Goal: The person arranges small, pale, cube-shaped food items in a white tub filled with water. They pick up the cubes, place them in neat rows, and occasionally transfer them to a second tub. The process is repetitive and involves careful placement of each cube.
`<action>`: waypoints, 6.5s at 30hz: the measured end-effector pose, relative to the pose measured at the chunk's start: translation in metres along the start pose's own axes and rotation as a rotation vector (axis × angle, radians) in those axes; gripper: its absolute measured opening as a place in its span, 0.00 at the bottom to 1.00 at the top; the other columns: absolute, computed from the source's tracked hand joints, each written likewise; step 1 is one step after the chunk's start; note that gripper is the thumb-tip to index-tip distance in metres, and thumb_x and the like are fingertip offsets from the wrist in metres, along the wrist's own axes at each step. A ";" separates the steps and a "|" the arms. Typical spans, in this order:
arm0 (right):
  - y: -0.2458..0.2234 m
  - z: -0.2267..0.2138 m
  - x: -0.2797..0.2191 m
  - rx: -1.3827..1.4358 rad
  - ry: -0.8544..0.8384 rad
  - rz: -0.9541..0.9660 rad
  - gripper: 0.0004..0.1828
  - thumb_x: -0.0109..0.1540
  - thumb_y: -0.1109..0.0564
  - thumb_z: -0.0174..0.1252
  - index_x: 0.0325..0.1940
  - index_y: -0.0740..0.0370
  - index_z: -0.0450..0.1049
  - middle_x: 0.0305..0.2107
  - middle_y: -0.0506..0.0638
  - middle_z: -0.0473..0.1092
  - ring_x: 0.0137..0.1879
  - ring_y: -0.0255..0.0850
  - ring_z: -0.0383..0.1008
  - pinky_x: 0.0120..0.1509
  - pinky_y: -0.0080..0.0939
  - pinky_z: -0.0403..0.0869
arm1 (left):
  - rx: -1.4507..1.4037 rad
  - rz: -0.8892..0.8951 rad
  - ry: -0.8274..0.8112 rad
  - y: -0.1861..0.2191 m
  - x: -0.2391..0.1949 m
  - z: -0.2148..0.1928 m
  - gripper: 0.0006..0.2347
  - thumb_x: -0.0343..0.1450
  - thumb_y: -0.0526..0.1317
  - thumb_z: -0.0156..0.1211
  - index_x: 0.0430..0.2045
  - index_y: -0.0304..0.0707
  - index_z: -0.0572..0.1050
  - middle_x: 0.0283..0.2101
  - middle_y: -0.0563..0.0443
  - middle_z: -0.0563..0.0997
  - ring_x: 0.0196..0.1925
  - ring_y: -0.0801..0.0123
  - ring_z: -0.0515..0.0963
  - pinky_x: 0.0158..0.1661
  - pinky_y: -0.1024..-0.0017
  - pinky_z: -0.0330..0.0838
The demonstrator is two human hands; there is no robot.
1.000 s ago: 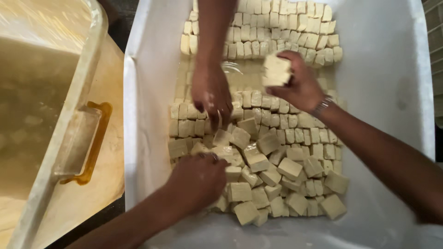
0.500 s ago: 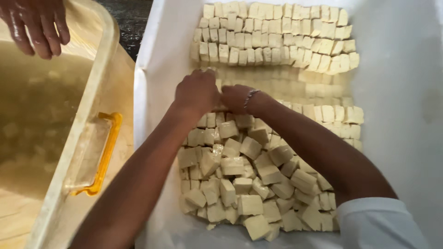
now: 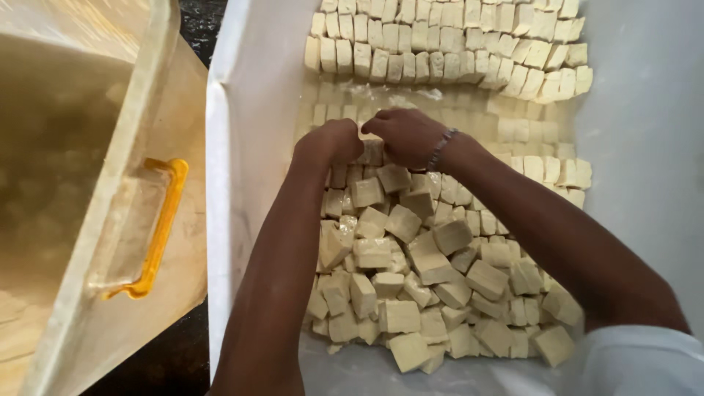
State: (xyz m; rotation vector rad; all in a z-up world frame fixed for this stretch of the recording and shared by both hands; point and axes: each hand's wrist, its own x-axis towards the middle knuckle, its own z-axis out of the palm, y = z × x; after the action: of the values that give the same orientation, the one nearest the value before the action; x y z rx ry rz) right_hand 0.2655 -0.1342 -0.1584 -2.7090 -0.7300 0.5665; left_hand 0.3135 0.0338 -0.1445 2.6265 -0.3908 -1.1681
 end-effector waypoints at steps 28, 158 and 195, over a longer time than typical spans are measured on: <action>-0.015 0.020 -0.128 -0.054 0.384 -0.416 0.19 0.51 0.55 0.66 0.44 0.56 0.70 0.40 0.56 0.72 0.44 0.49 0.75 0.45 0.50 0.77 | 0.370 0.336 0.047 0.027 -0.062 0.054 0.16 0.67 0.38 0.65 0.48 0.38 0.75 0.49 0.42 0.80 0.52 0.50 0.81 0.49 0.55 0.76; 0.007 0.005 -0.034 0.040 0.224 0.190 0.22 0.67 0.51 0.51 0.62 0.64 0.71 0.51 0.64 0.74 0.55 0.61 0.73 0.60 0.58 0.71 | 0.237 0.347 0.399 0.001 -0.040 -0.012 0.16 0.74 0.45 0.53 0.47 0.30 0.76 0.47 0.33 0.80 0.49 0.46 0.80 0.49 0.51 0.73; -0.080 0.051 -0.249 -0.051 -0.177 0.375 0.19 0.56 0.47 0.62 0.42 0.63 0.72 0.36 0.55 0.73 0.45 0.51 0.75 0.47 0.53 0.76 | 0.637 0.808 0.266 0.068 -0.052 0.127 0.15 0.72 0.39 0.52 0.52 0.36 0.71 0.55 0.33 0.76 0.55 0.44 0.77 0.53 0.50 0.72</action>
State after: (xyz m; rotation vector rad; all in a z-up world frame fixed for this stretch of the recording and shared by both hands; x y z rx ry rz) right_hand 0.0115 -0.1911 -0.1004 -2.8866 -0.2729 0.8914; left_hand 0.1744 -0.0262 -0.1694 2.5443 -1.7819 -0.4517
